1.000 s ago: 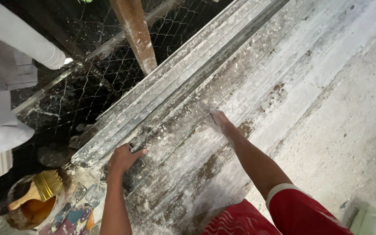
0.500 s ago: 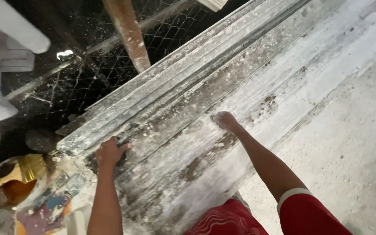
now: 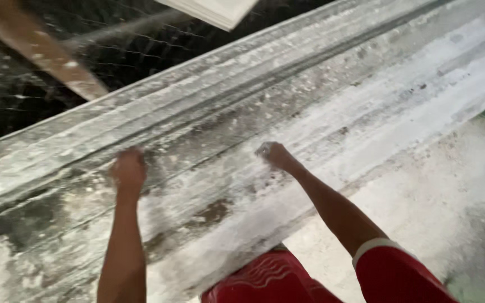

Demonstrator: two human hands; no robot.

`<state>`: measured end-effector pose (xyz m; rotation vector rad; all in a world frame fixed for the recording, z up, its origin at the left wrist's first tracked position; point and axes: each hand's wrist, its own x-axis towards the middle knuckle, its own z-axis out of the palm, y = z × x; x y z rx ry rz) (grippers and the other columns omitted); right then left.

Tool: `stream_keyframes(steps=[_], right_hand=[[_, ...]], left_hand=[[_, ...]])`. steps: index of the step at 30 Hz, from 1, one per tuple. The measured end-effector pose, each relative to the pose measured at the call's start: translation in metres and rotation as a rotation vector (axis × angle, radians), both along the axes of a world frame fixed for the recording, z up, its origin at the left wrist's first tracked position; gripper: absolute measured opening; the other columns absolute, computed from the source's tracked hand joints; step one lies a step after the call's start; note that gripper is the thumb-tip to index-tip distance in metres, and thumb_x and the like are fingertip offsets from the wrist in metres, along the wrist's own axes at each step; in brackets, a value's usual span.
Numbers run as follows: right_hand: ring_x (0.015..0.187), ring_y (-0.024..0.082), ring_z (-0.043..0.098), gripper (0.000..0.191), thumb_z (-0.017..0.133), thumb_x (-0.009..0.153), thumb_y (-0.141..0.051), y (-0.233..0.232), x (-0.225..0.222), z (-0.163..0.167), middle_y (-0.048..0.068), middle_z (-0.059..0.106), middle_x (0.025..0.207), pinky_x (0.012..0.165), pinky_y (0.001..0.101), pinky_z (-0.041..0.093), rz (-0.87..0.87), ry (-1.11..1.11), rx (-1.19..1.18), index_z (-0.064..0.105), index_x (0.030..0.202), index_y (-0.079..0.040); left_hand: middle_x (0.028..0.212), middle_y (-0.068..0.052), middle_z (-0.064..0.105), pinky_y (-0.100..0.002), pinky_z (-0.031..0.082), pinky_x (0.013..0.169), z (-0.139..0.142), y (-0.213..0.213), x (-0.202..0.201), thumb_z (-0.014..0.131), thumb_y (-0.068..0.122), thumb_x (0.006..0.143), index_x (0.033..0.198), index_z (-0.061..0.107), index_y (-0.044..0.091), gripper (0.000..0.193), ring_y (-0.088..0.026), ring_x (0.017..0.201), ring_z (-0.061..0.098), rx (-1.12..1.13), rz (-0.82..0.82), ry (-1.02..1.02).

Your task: The person scrubs a weathered wooden beam with an orange sponge, then mixes a white powder with water in a bowl using a pink cup, scoops more powder from a sack into the bowl, and applies the resulting paste onto the beam with a small handheld tool.

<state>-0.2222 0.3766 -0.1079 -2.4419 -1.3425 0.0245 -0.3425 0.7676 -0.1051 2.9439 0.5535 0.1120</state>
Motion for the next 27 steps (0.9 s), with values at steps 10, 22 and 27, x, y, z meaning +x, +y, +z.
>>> stream_keyframes(steps=[10,22,27], right_hand=[[0.117,0.031,0.066,0.027,0.065,0.096,-0.012,-0.103,0.026,0.014,0.017,0.072,0.124,0.101,0.0431,0.051,-0.318,0.35,0.175,0.072,0.121,-0.006],[0.122,0.037,0.063,0.034,0.066,0.098,-0.033,-0.187,0.151,0.04,0.02,0.071,0.124,0.108,0.0451,0.049,-0.58,0.171,0.061,0.073,0.12,-0.008],[0.12,0.051,0.051,0.062,0.067,0.095,-0.038,-0.196,0.271,0.033,0.036,0.059,0.132,0.099,0.0606,0.04,-0.396,-0.217,-0.151,0.058,0.133,0.01]], left_hand=[[0.125,-0.026,0.065,-0.057,0.049,0.093,0.007,-0.142,0.091,0.052,0.034,0.099,0.138,0.055,0.002,0.051,-0.042,0.114,0.062,-0.209,-0.228,0.025],[0.142,-0.023,0.061,-0.059,0.036,0.115,-0.014,-0.174,0.156,0.053,0.055,0.1,0.139,0.059,0.007,0.063,-0.04,0.139,0.052,-0.086,-0.089,0.149],[0.146,-0.016,0.058,-0.065,0.027,0.116,-0.011,-0.173,0.186,0.046,0.087,0.086,0.144,0.056,0.012,0.095,-0.038,0.137,0.051,-0.21,-0.054,0.431]])
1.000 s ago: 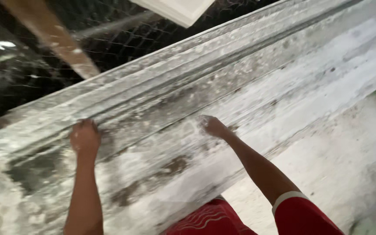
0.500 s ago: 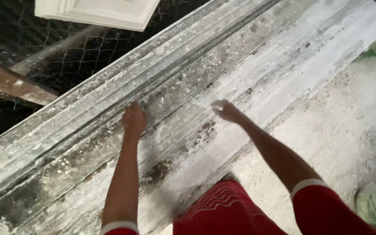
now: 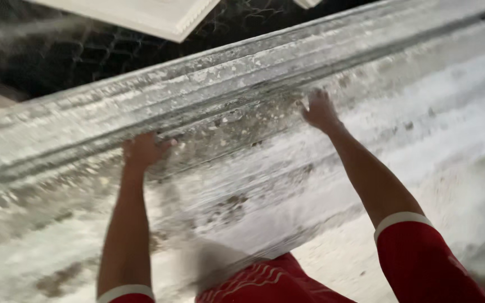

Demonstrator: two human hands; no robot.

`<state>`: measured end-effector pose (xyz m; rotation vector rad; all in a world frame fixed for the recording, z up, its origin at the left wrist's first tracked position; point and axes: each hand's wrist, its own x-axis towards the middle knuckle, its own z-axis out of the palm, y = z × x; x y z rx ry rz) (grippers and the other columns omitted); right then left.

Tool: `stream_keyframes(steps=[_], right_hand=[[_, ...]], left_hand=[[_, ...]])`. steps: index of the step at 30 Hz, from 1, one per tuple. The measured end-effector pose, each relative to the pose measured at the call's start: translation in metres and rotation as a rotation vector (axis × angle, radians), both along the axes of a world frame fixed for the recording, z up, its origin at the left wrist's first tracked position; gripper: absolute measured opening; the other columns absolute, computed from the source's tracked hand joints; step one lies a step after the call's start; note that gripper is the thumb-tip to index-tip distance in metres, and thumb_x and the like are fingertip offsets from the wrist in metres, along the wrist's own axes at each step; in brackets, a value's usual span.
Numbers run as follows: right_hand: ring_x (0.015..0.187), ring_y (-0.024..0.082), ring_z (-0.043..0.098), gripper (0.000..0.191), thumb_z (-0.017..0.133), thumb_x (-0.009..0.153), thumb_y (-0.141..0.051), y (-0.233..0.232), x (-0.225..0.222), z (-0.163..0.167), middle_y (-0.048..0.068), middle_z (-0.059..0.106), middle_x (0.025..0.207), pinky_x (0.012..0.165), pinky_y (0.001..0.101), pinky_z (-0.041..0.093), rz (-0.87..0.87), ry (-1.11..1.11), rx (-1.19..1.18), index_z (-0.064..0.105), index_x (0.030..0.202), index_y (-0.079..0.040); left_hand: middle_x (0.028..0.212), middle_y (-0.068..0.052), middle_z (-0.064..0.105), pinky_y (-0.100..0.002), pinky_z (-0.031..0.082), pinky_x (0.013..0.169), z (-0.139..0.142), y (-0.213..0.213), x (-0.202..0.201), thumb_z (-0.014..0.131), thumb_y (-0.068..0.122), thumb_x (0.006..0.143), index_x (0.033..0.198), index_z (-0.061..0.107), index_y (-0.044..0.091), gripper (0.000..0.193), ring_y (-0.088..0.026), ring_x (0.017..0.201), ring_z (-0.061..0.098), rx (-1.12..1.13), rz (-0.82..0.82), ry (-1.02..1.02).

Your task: The person scrubs a weathered wooden beam with an orange sponge, then mixes a white powder with water in a bowl using a pink cup, scoops more powder from a sack into the bowl, and applies the resulting paste onto the beam with a small handheld tool.

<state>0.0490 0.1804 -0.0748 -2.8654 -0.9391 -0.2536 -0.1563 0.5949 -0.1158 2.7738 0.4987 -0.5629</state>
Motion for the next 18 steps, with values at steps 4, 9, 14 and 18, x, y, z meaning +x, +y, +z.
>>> stream_keyframes(steps=[4,9,14,18], right_hand=[[0.122,0.049,0.05,0.063,0.064,0.091,-0.037,-0.01,0.07,-0.012,0.035,0.057,0.134,0.098,0.0632,0.039,0.164,0.137,-0.087,0.056,0.132,0.011],[0.128,0.039,0.056,0.049,0.057,0.098,-0.044,-0.028,0.119,-0.027,0.021,0.063,0.136,0.105,0.0608,0.043,0.127,0.394,-0.309,0.065,0.125,-0.004],[0.115,0.038,0.063,0.052,0.063,0.092,-0.045,-0.052,0.158,-0.049,0.02,0.068,0.123,0.096,0.0561,0.049,0.092,0.421,-0.499,0.065,0.127,-0.007],[0.091,0.037,0.073,0.045,0.053,0.103,-0.044,-0.067,0.175,-0.07,0.023,0.075,0.096,0.088,0.0524,0.058,0.021,0.578,-0.516,0.071,0.106,-0.003]], left_hand=[[0.144,-0.015,0.061,-0.067,0.031,0.115,0.005,-0.006,0.017,0.042,0.095,0.077,0.146,0.058,0.02,0.103,-0.039,0.134,0.055,0.037,0.084,0.139],[0.125,-0.012,0.075,-0.061,0.044,0.108,0.008,-0.014,0.029,0.041,0.098,0.073,0.141,0.066,0.024,0.104,-0.036,0.124,0.066,0.082,0.14,0.282],[0.112,-0.008,0.079,-0.057,0.04,0.111,0.001,-0.01,0.027,0.041,0.099,0.076,0.136,0.07,0.023,0.101,-0.031,0.121,0.067,0.126,0.13,0.209],[0.117,-0.007,0.079,-0.054,0.047,0.107,-0.007,-0.009,0.024,0.039,0.094,0.081,0.136,0.071,0.025,0.093,-0.031,0.122,0.068,0.117,0.157,0.154]])
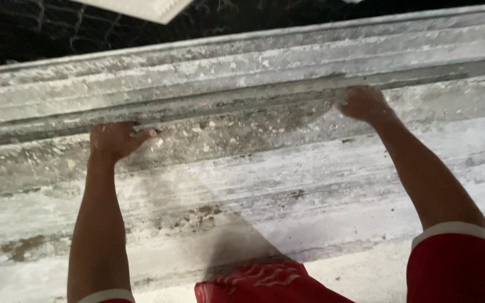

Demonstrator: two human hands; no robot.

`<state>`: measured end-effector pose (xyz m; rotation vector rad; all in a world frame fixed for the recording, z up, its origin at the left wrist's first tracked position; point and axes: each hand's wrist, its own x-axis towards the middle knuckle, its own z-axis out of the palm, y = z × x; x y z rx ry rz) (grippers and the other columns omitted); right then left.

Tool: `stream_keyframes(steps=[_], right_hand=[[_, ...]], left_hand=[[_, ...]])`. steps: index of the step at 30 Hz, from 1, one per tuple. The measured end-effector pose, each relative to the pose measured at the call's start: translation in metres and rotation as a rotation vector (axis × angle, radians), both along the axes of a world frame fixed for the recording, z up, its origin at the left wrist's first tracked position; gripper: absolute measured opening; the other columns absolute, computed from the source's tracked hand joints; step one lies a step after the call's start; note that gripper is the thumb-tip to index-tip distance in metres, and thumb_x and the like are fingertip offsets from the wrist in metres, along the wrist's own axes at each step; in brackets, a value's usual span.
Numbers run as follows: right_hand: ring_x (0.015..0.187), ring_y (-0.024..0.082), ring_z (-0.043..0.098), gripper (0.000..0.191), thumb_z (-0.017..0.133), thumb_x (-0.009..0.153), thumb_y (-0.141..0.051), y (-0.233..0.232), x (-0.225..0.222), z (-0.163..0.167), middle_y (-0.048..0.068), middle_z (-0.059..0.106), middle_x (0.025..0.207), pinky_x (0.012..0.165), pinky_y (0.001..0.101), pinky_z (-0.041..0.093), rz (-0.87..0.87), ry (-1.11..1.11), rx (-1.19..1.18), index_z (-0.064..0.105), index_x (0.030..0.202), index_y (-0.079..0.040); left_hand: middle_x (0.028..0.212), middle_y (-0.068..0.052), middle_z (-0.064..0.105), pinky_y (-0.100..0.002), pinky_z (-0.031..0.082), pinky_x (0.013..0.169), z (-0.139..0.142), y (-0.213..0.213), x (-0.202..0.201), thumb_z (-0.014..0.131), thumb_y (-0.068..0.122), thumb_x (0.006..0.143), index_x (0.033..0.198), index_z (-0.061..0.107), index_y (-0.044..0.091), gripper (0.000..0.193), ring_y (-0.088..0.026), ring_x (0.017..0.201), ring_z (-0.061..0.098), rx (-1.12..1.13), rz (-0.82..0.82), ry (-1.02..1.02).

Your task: The person scrubs a weathered wooden beam with an orange sponge, then mixes a white powder with water in a bowl using a pink cup, scoops more powder from a sack into the bowl, and applies the resulting paste onto the beam with a small handheld tool.

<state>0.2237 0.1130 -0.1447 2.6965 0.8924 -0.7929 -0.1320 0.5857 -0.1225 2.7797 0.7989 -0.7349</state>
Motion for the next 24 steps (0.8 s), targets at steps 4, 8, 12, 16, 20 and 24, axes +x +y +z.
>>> stream_keyframes(steps=[4,8,12,16,20,24], right_hand=[[0.084,0.037,0.07,0.036,0.05,0.101,-0.028,-0.005,0.0,-0.007,0.021,0.073,0.091,0.084,0.0562,0.056,0.118,-0.131,0.029,0.073,0.093,-0.003],[0.085,0.037,0.07,0.035,0.047,0.102,-0.027,0.0,-0.007,0.005,0.02,0.073,0.091,0.085,0.0564,0.055,0.1,-0.126,0.008,0.073,0.099,-0.004],[0.086,0.034,0.074,0.035,0.043,0.105,-0.027,0.0,-0.015,0.017,0.021,0.075,0.093,0.082,0.0552,0.059,0.084,-0.088,-0.055,0.068,0.119,-0.008],[0.093,0.042,0.066,0.04,0.048,0.097,-0.031,-0.009,-0.028,0.02,0.022,0.071,0.105,0.085,0.0639,0.05,0.058,-0.156,0.198,0.066,0.126,-0.01],[0.092,0.036,0.068,0.041,0.046,0.103,-0.038,-0.019,-0.042,0.013,0.019,0.071,0.102,0.086,0.0604,0.052,0.057,-0.137,0.095,0.069,0.116,-0.006],[0.079,0.028,0.068,0.041,0.046,0.105,-0.036,-0.031,-0.057,0.002,0.016,0.072,0.087,0.074,0.0502,0.057,0.023,-0.092,0.044,0.071,0.101,-0.004]], left_hand=[[0.113,-0.008,0.078,-0.057,0.043,0.104,-0.001,-0.003,0.0,0.044,0.089,0.084,0.133,0.07,0.025,0.085,-0.03,0.119,0.066,0.003,-0.021,-0.05],[0.1,-0.008,0.082,-0.051,0.052,0.098,0.007,-0.003,-0.003,0.046,0.087,0.087,0.134,0.072,0.029,0.079,-0.029,0.107,0.074,-0.004,-0.02,-0.048],[0.096,-0.005,0.082,-0.051,0.052,0.098,0.01,-0.008,-0.011,0.048,0.085,0.084,0.131,0.073,0.029,0.077,-0.027,0.106,0.075,-0.048,-0.002,-0.165],[0.098,-0.002,0.082,-0.063,0.039,0.105,0.004,-0.015,-0.025,0.047,0.084,0.085,0.131,0.072,0.031,0.075,-0.027,0.104,0.074,-0.047,-0.013,-0.144],[0.098,-0.001,0.083,-0.066,0.034,0.112,-0.006,-0.019,-0.044,0.045,0.088,0.085,0.13,0.073,0.029,0.079,-0.026,0.111,0.072,-0.031,-0.027,-0.135],[0.103,-0.001,0.081,-0.061,0.036,0.112,-0.013,-0.023,-0.063,0.042,0.088,0.084,0.136,0.069,0.033,0.08,-0.024,0.112,0.073,-0.08,0.05,-0.049]])
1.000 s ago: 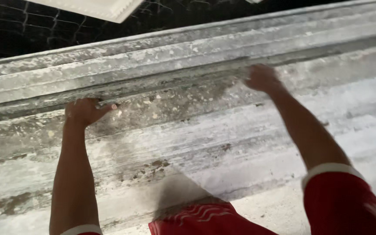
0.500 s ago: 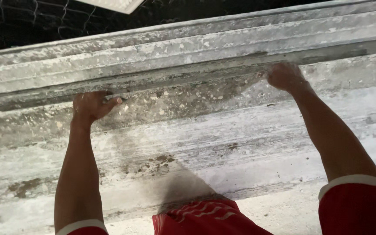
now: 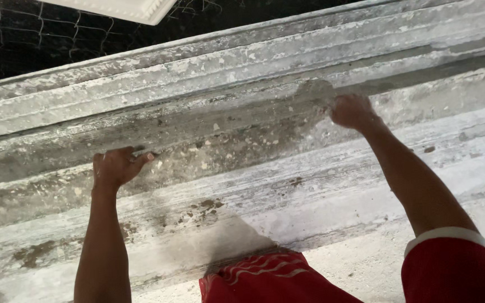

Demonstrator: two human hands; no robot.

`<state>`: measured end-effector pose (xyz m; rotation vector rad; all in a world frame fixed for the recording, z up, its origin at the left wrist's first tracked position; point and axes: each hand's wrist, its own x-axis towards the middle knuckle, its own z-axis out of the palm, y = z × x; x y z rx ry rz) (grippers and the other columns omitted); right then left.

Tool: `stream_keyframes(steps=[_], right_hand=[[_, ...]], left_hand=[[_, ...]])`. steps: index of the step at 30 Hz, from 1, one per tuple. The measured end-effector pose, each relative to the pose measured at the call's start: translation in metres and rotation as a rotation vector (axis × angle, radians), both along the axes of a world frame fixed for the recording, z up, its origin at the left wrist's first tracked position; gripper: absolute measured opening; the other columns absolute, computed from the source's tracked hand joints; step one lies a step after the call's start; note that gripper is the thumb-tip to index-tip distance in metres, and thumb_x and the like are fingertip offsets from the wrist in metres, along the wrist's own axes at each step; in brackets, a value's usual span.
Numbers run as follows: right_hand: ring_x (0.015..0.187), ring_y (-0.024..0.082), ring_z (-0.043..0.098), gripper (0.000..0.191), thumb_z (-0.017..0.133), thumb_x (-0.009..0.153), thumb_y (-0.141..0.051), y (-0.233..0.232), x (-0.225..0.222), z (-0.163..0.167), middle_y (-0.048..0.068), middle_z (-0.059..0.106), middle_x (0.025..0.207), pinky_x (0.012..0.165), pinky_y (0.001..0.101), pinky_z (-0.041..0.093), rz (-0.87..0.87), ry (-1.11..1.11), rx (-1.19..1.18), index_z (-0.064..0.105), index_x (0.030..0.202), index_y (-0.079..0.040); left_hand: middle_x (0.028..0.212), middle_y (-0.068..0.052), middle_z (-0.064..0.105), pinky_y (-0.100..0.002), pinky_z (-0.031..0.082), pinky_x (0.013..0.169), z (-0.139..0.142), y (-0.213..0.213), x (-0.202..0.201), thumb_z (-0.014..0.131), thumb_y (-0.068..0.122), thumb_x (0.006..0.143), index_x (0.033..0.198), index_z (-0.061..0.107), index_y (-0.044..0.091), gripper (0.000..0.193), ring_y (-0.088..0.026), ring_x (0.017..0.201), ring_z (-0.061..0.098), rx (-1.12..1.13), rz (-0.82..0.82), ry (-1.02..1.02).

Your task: The person scrubs a weathered wooden beam with an orange sponge, then mixes a white powder with water in a bowl using a pink cup, scoops more powder from a sack into the bowl, and applies the resulting paste onto the beam with a small handheld tool.

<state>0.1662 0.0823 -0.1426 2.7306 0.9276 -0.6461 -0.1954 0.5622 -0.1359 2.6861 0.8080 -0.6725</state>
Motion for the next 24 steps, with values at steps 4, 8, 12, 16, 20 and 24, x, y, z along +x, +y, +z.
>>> stream_keyframes(steps=[4,8,12,16,20,24], right_hand=[[0.066,0.024,0.059,0.038,0.048,0.104,-0.028,-0.017,-0.021,-0.009,0.011,0.065,0.074,0.063,0.0453,0.054,-0.035,0.046,-0.013,0.073,0.086,-0.005],[0.062,0.023,0.061,0.033,0.053,0.099,-0.029,-0.038,-0.048,-0.012,0.011,0.063,0.074,0.059,0.0449,0.054,-0.021,0.017,0.037,0.072,0.086,-0.006],[0.079,0.034,0.071,0.022,0.057,0.093,-0.025,-0.06,-0.083,-0.01,0.017,0.074,0.087,0.075,0.053,0.056,0.07,-0.014,0.042,0.073,0.101,-0.012],[0.096,0.04,0.071,0.029,0.059,0.087,-0.027,-0.082,-0.123,-0.012,0.019,0.075,0.106,0.087,0.0542,0.057,0.09,-0.098,0.227,0.077,0.105,-0.013],[0.097,0.038,0.073,0.035,0.053,0.096,-0.034,-0.09,-0.153,-0.021,0.018,0.077,0.107,0.09,0.0526,0.058,-0.006,0.012,-0.002,0.078,0.11,-0.015],[0.094,0.036,0.07,0.035,0.052,0.099,-0.034,-0.089,-0.176,-0.021,0.018,0.074,0.107,0.088,0.057,0.053,0.011,0.04,-0.011,0.072,0.118,-0.011]], left_hand=[[0.102,0.002,0.083,-0.063,0.023,0.122,-0.004,-0.007,-0.023,0.04,0.086,0.086,0.132,0.07,0.029,0.079,-0.023,0.114,0.071,0.047,-0.033,0.045],[0.091,-0.004,0.083,-0.061,0.03,0.113,-0.005,-0.019,-0.053,0.044,0.087,0.083,0.133,0.071,0.026,0.083,-0.027,0.112,0.07,0.113,-0.07,-0.017],[0.092,0.001,0.083,-0.056,0.033,0.116,-0.007,-0.039,-0.088,0.045,0.089,0.082,0.119,0.077,0.019,0.085,-0.021,0.103,0.076,0.043,-0.026,0.043],[0.092,-0.001,0.082,-0.054,0.04,0.106,-0.013,-0.063,-0.123,0.046,0.091,0.077,0.12,0.076,0.018,0.09,-0.023,0.102,0.076,0.02,0.003,0.028],[0.105,-0.009,0.079,-0.059,0.037,0.107,-0.016,-0.08,-0.156,0.042,0.093,0.081,0.113,0.079,0.016,0.091,-0.028,0.108,0.072,0.035,-0.034,0.111],[0.112,-0.01,0.078,-0.065,0.031,0.113,-0.012,-0.086,-0.181,0.038,0.092,0.078,0.112,0.08,0.017,0.092,-0.031,0.117,0.069,-0.019,-0.038,0.009]])
